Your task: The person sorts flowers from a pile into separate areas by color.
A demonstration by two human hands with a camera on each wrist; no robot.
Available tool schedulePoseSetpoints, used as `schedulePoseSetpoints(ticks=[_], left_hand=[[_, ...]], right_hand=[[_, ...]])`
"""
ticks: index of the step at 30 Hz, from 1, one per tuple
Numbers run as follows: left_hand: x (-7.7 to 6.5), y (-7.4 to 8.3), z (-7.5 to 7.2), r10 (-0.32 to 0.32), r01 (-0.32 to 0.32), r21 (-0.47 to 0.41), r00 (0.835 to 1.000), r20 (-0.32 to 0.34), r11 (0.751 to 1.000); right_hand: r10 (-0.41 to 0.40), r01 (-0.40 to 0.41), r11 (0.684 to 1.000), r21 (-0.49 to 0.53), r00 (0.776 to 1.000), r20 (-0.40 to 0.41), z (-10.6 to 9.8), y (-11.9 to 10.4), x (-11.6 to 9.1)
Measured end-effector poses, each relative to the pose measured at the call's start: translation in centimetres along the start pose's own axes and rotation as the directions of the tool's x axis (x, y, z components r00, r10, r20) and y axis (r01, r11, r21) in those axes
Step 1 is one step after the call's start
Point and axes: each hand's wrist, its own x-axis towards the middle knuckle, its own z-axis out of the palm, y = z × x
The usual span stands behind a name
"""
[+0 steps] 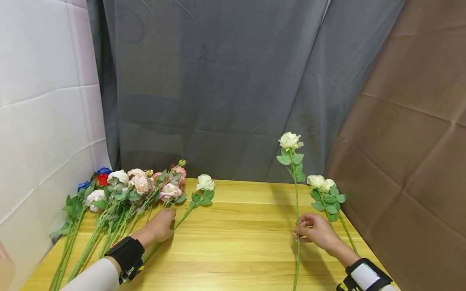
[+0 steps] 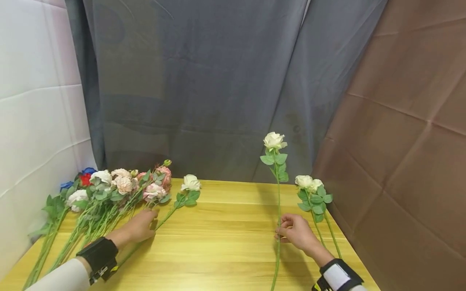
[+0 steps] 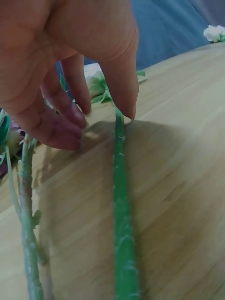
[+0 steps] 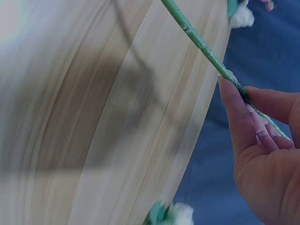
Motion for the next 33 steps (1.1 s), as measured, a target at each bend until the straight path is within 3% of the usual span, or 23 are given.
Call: schedulePoseSetpoints(ticks=[4, 10, 13, 18, 25, 33], left_hand=[[-0.4, -0.1, -0.2, -0.004, 0.004, -0.023, 1.000, 0.005, 1.000], [-0.8, 0.6, -0.4, -0.036, 0.037, -0.010, 0.996, 0.076, 0.999], [-0.7, 0.9, -0.4, -0.069, 0.069, -0.004, 0.992, 0.102, 0.998], [-0.4, 1.3, -0.6, -0.145, 0.157, -0.070, 0.977, 0.155, 0.985], [-0.3, 1.4, -0.8, -0.187, 0.222, -0.146, 0.957, 0.221, 0.964], [-0.2, 1.7, -1.3, -0.229, 0.286, -0.184, 0.933, 0.279, 0.940]], right_hand=[[0.009, -0.009, 1.000, -0.027, 1.000, -0.002, -1.9, 1.6, -0.2], [0.076, -0.077, 0.993, -0.087, 0.997, -0.011, -4.3, 3.5, -0.5], [0.105, -0.106, 0.987, -0.117, 0.994, -0.012, -5.2, 4.2, -0.5], [0.151, -0.152, 0.975, -0.159, 0.988, -0.019, -6.5, 5.2, -0.3], [0.183, -0.204, 0.922, -0.330, 0.979, -0.094, -7.6, 6.7, -0.3], [0.252, -0.291, 0.883, -0.369, 0.956, -0.149, -8.2, 8.4, -0.3]])
